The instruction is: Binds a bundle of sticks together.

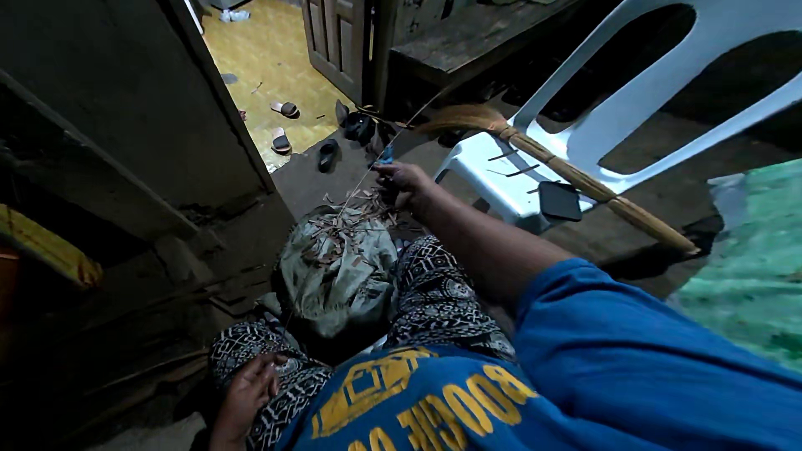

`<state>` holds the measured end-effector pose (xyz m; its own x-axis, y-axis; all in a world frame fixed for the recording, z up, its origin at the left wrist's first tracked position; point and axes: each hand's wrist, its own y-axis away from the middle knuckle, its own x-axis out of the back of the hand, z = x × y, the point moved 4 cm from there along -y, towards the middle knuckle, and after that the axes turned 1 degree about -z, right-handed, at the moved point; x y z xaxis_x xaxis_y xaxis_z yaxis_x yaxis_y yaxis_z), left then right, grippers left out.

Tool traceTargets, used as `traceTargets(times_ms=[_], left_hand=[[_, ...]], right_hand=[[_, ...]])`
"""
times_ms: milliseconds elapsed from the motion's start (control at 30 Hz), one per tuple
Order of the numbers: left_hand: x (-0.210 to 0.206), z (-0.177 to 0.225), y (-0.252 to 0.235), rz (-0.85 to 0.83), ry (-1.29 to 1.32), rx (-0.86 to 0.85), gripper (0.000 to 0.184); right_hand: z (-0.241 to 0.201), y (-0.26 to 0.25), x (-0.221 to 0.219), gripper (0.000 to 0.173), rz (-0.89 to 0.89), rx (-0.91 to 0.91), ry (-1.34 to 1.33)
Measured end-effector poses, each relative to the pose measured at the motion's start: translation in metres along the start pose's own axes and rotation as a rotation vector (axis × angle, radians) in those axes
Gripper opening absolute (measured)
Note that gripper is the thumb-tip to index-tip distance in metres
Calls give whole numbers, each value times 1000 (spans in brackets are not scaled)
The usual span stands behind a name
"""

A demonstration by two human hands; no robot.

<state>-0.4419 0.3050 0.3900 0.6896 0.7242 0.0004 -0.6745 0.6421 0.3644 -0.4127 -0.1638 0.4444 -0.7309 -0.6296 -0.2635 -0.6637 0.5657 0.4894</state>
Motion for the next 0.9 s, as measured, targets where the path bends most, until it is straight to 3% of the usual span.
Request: traceTargets(times_ms=[100, 267, 333, 400, 500, 633, 767, 900], left_hand=[[-11, 4, -4, 38, 6, 60, 28], [-45, 17, -30, 19, -2, 78, 27], [-61, 22, -41, -6, 0, 70, 25], [-79, 29, -49, -10, 10, 71, 21], [-100, 36, -57, -54, 2, 49, 20], [-119, 36, -61, -203, -128, -23, 25], [-128, 24, -66, -334, -165, -31, 23], [-116, 13, -79, -288, -189, -38, 21]], right_hand=[[19, 15, -4, 19, -80, -32, 35], [87, 98, -40, 36, -462, -91, 350], [118, 124, -50, 32, -599, -130, 387], [131, 140, -54, 26, -623, -145, 356], [120, 143, -44, 23, -489, -88, 248], [56, 130, 13, 25, -194, 56, 245], [-34, 150, 119, 24, 178, 94, 313], [-93, 220, 257, 13, 583, 93, 335]])
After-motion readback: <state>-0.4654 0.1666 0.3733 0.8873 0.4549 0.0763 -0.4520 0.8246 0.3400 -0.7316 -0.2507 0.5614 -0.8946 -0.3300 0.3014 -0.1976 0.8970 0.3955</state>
